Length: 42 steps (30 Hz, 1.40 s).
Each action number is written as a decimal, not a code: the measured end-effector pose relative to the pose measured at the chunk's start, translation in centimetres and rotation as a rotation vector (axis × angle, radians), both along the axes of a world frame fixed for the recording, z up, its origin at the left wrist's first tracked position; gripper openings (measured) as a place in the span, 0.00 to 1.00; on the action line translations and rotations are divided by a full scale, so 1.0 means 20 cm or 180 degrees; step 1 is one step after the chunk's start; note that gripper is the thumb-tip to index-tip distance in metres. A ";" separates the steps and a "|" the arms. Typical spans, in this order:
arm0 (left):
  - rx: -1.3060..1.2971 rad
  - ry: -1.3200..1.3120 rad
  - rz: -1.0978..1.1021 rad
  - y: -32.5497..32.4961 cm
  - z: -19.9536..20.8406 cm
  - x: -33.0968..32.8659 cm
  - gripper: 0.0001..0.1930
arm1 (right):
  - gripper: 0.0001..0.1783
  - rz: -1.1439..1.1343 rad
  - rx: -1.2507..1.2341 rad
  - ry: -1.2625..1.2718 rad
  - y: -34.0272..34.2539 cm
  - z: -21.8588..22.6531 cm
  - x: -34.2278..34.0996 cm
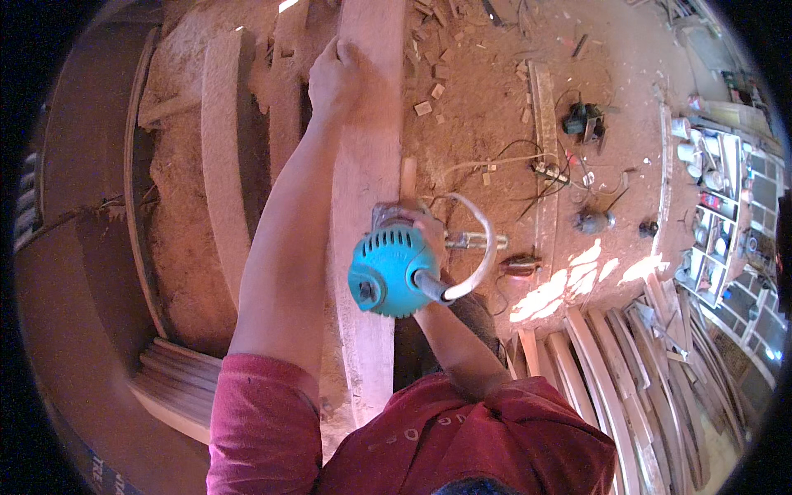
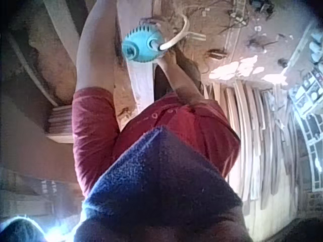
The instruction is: The person uses a trim router to edge a long wood plank, moving the tool along the length of the wood while holding the plank steady by hand.
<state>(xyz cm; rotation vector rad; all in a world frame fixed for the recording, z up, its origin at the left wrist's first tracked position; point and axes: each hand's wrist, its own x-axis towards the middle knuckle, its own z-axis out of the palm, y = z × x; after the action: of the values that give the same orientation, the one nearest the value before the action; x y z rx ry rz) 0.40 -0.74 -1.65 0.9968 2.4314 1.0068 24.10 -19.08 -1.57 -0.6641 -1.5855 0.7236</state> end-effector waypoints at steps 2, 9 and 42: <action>0.0073 0.0182 -0.0033 0.01 -0.06 -0.03 0.27 | 0.38 -0.0328 0.0246 -0.0056 0.07 0.03 -0.05; 0.0159 -0.0056 0.0000 0.01 0.00 0.00 0.27 | 0.32 0.0265 -0.2015 0.0285 0.31 -0.29 -0.19; 0.0507 0.0123 0.0010 0.02 -0.03 -0.04 0.27 | 0.41 -0.1360 0.0040 -0.0305 1.91 0.27 -0.97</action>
<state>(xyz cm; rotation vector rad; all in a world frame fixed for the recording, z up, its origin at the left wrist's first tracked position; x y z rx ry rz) -0.33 -0.24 -2.17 1.0733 2.4145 1.2089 4.67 19.05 3.76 -1.0012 -1.4645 0.3685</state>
